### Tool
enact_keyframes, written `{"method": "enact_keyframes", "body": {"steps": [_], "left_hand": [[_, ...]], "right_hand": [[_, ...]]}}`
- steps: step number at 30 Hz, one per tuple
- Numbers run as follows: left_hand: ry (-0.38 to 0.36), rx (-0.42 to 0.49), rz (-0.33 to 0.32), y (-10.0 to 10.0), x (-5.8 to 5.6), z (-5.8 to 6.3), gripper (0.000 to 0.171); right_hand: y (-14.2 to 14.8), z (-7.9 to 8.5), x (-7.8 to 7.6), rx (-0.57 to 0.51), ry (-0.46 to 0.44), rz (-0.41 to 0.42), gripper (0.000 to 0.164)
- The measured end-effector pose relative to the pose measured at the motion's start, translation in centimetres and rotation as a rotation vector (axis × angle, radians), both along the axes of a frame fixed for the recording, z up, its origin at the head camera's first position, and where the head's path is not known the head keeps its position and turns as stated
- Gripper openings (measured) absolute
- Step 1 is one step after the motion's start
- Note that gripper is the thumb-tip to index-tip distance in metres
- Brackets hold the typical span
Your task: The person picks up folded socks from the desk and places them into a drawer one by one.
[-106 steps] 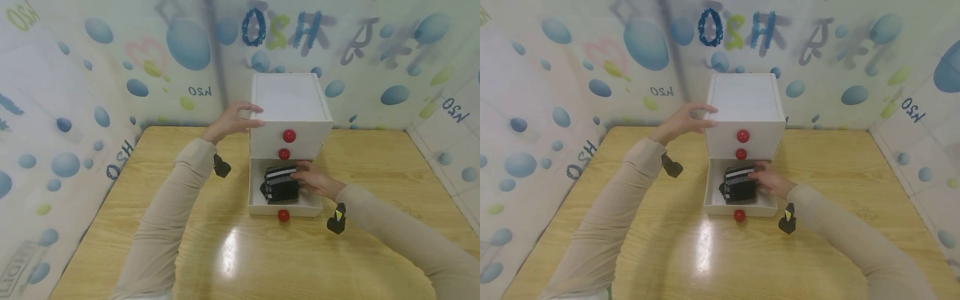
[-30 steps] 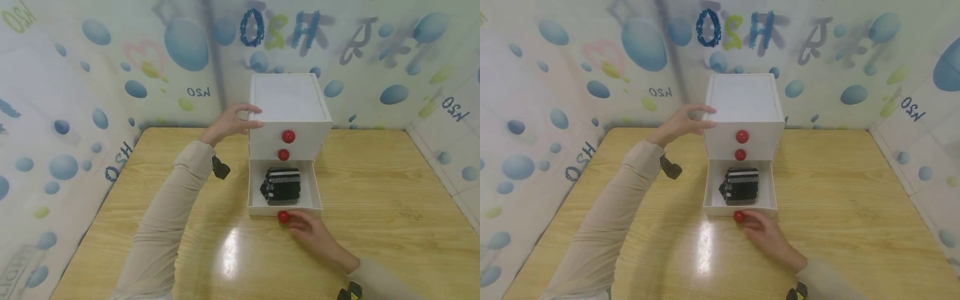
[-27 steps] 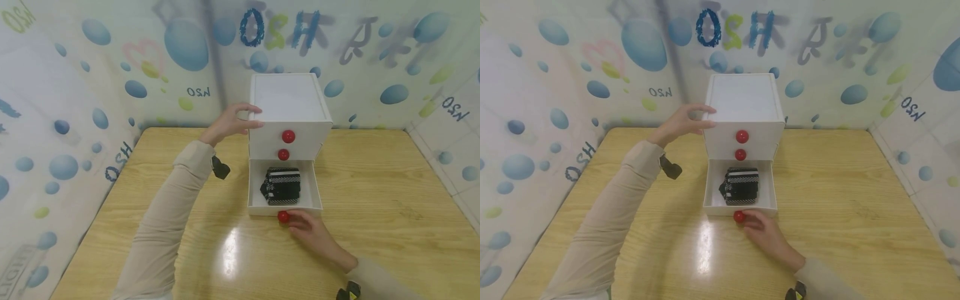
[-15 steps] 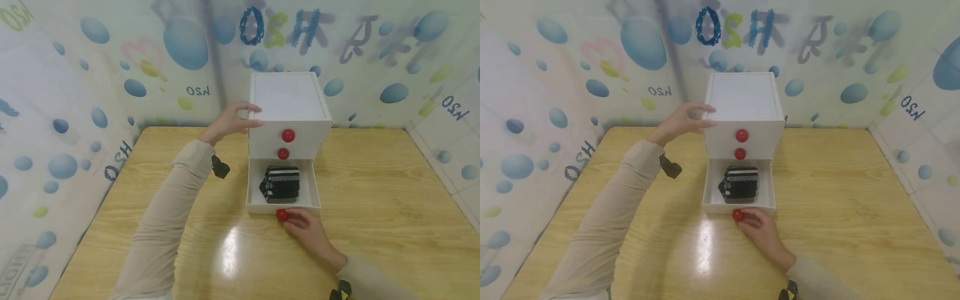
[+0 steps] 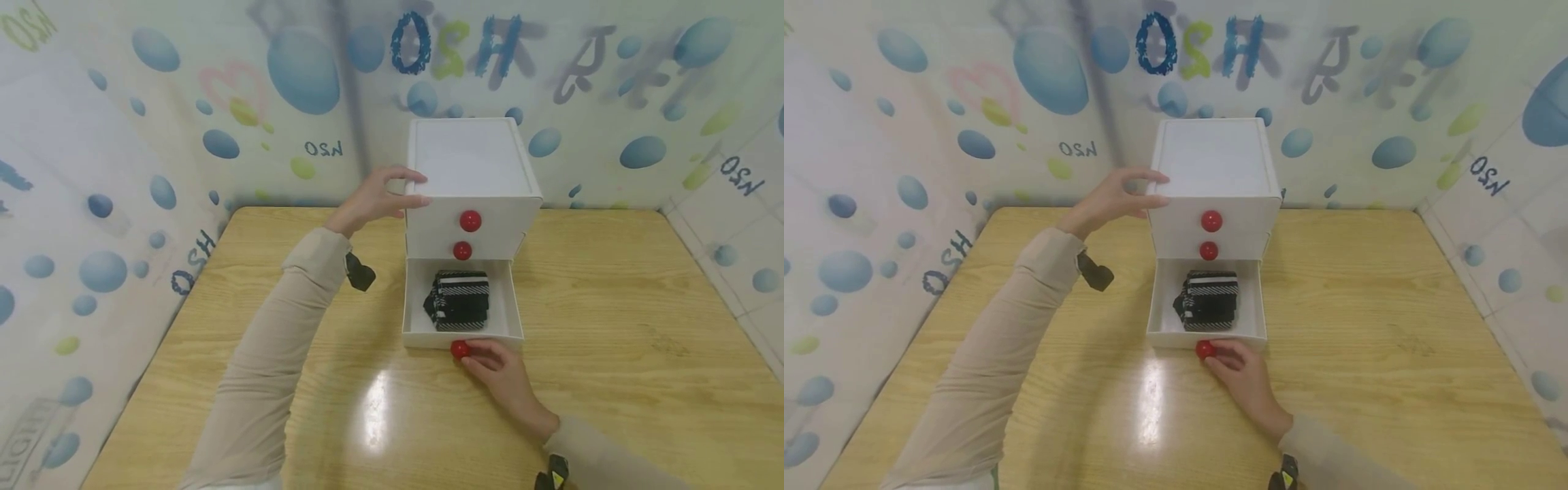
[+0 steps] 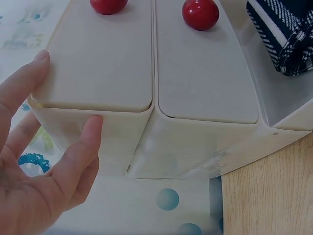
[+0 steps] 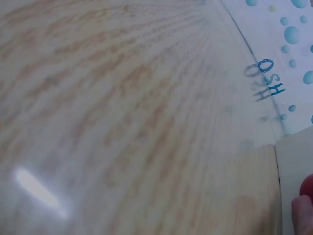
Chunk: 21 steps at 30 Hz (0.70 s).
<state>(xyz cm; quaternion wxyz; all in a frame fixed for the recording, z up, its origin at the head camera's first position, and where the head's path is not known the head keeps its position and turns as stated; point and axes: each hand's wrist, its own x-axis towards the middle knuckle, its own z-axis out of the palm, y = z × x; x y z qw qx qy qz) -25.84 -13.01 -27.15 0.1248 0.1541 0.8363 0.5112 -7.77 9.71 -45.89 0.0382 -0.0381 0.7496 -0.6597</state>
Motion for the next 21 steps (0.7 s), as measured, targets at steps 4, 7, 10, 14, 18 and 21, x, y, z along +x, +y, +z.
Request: {"method": "enact_keyframes", "body": {"steps": [4, 7, 10, 14, 18, 21], "left_hand": [[0.003, -0.005, -0.003, -0.1, -0.1, 0.0, 0.049], [0.000, 0.006, -0.005, -0.2, -0.2, -0.1, 0.049], [0.003, 0.012, -0.003, -0.2, -0.2, -0.1, 0.049], [0.003, 0.005, 0.002, -0.1, -0.2, -0.2, 0.048], [-0.001, 0.001, 0.000, -0.1, -0.2, -0.1, 0.049], [0.001, -0.006, -0.001, 0.0, -0.2, 0.0, 0.049]], "right_hand": [[0.0, 0.1, -0.2, 0.006, -0.023, -0.021, 0.029], [0.0, 0.2, -0.5, 0.011, -0.037, -0.027, 0.029], [0.0, 0.3, -0.7, 0.011, -0.035, -0.022, 0.029], [0.1, 0.5, -1.2, 0.020, -0.014, -0.012, 0.029], [0.0, 0.7, -1.9, 0.048, -0.013, -0.008, 0.028], [0.0, 0.7, -2.5, 0.059, -0.023, -0.006, 0.028]]}}
